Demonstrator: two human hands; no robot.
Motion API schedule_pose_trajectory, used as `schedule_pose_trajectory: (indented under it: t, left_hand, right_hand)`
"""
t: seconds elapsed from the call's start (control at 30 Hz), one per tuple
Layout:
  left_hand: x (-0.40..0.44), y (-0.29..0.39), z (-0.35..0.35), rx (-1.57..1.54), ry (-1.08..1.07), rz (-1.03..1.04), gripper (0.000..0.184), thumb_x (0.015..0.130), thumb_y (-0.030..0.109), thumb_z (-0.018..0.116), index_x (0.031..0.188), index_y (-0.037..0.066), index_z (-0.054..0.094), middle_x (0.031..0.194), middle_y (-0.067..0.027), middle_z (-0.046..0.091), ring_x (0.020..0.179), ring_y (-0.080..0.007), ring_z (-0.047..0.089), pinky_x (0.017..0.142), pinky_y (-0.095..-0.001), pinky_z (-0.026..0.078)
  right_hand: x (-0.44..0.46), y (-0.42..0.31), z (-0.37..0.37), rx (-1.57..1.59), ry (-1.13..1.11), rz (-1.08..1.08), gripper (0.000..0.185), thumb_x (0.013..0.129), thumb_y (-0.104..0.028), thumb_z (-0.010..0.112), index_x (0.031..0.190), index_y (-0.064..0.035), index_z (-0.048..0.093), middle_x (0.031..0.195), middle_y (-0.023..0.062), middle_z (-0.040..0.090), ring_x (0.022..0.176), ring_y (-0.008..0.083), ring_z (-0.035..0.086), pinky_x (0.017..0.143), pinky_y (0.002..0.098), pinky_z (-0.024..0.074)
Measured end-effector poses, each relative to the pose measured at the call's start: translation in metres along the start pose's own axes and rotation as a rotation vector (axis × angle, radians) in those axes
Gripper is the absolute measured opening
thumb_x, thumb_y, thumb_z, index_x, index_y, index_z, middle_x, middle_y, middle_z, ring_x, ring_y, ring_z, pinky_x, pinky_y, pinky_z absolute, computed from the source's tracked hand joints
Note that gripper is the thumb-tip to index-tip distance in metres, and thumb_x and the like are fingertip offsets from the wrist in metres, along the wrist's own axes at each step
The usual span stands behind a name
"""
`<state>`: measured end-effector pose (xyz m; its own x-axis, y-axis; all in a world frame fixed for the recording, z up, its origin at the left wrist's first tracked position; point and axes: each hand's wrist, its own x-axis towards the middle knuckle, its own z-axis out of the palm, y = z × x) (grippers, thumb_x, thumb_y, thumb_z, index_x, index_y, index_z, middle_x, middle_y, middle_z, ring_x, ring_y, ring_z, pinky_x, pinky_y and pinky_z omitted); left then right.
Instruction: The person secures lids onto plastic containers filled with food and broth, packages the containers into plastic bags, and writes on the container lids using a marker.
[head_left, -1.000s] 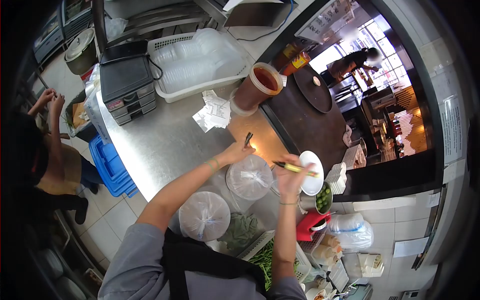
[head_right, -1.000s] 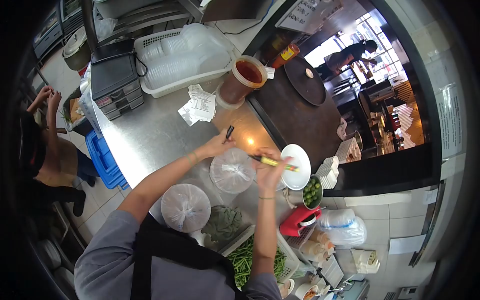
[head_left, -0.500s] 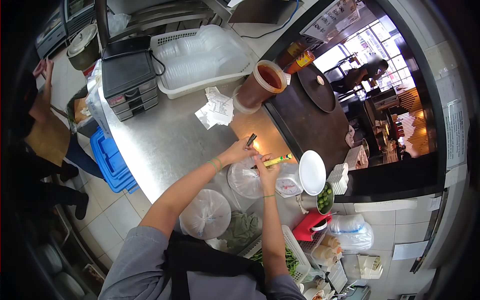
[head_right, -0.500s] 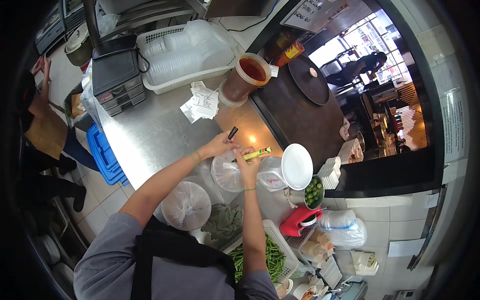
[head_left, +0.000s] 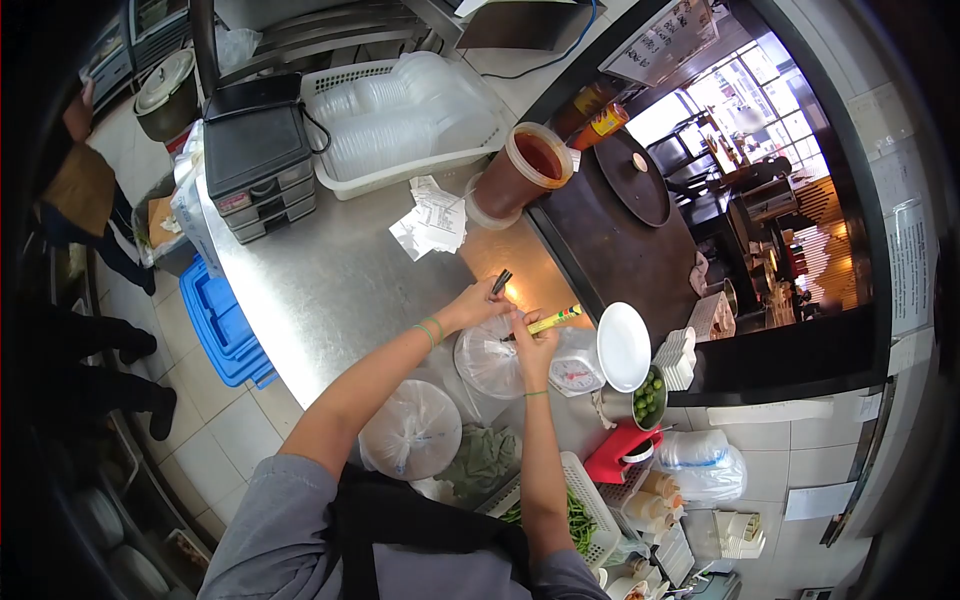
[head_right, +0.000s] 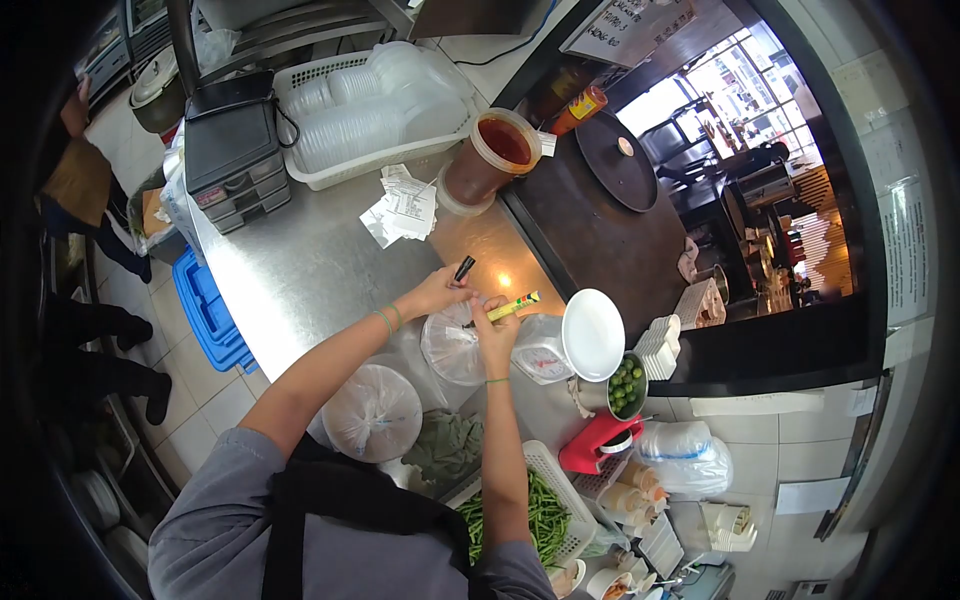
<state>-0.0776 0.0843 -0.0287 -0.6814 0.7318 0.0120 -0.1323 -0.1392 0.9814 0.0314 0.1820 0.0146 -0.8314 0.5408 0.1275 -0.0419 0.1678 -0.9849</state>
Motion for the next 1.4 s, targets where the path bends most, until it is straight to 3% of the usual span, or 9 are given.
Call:
schedule_pose_trajectory:
  t: [0.13, 0.43, 0.63, 0.73, 1.03, 1.4]
  left_hand:
    - [0.001, -0.002, 0.0, 0.006, 0.002, -0.01, 0.029, 0.079, 0.011, 0.066, 0.077, 0.009, 0.038, 0.073, 0.0002, 0.053, 0.071, -0.0054, 0.052, 0.059, -0.022, 0.042]
    - [0.002, -0.005, 0.0, 0.017, -0.007, 0.01, 0.03, 0.08, 0.008, 0.065, 0.077, 0.009, 0.036, 0.072, 0.0009, 0.051, 0.076, -0.0058, 0.055, 0.062, -0.0215, 0.043]
    - [0.003, -0.008, 0.002, -0.056, 0.015, 0.007, 0.032, 0.079, 0.011, 0.068, 0.075, 0.011, 0.036, 0.069, 0.0036, 0.046, 0.067, -0.0035, 0.046, 0.057, -0.0209, 0.039]
    - [0.003, -0.008, 0.0, 0.087, 0.024, 0.01, 0.034, 0.077, 0.013, 0.07, 0.075, 0.012, 0.036, 0.068, 0.0044, 0.044, 0.063, -0.0035, 0.04, 0.054, -0.0208, 0.036]
    - [0.007, -0.017, 0.001, -0.072, -0.002, 0.018, 0.034, 0.077, 0.013, 0.071, 0.075, 0.012, 0.036, 0.067, 0.0057, 0.042, 0.061, -0.0032, 0.037, 0.052, -0.0206, 0.034]
    - [0.003, -0.007, 0.0, 0.037, 0.021, -0.02, 0.034, 0.077, 0.016, 0.071, 0.075, 0.012, 0.037, 0.066, 0.0067, 0.039, 0.06, -0.0031, 0.034, 0.051, -0.0207, 0.031]
  right_hand:
    - [-0.001, 0.001, 0.001, 0.001, 0.092, -0.016, 0.026, 0.079, -0.005, 0.066, 0.067, -0.0083, 0.044, 0.06, -0.004, 0.046, 0.054, 0.0027, 0.041, 0.049, 0.0174, 0.0319]
    - [0.0, 0.017, -0.002, -0.067, 0.063, -0.139, 0.018, 0.081, 0.0, 0.06, 0.07, -0.0072, 0.046, 0.06, -0.0038, 0.046, 0.052, 0.0028, 0.041, 0.046, 0.0178, 0.0304]
    - [0.002, 0.011, -0.004, -0.041, 0.084, -0.079, 0.02, 0.081, 0.0, 0.06, 0.069, -0.0066, 0.045, 0.062, -0.0034, 0.044, 0.053, 0.0037, 0.043, 0.049, 0.0184, 0.0342]
    - [0.003, 0.009, -0.004, -0.034, 0.082, -0.112, 0.021, 0.081, 0.0, 0.06, 0.068, -0.0063, 0.045, 0.063, -0.0031, 0.044, 0.054, 0.004, 0.044, 0.05, 0.0187, 0.0348]
    - [0.005, 0.011, -0.005, -0.059, 0.077, -0.1, 0.022, 0.082, -0.001, 0.061, 0.067, -0.0061, 0.045, 0.061, -0.0034, 0.045, 0.054, 0.0039, 0.041, 0.05, 0.0189, 0.0329]
    - [0.005, 0.018, -0.008, -0.122, 0.093, -0.115, 0.022, 0.082, -0.002, 0.061, 0.067, -0.0061, 0.045, 0.06, -0.0027, 0.046, 0.054, 0.0042, 0.041, 0.05, 0.0192, 0.0328]
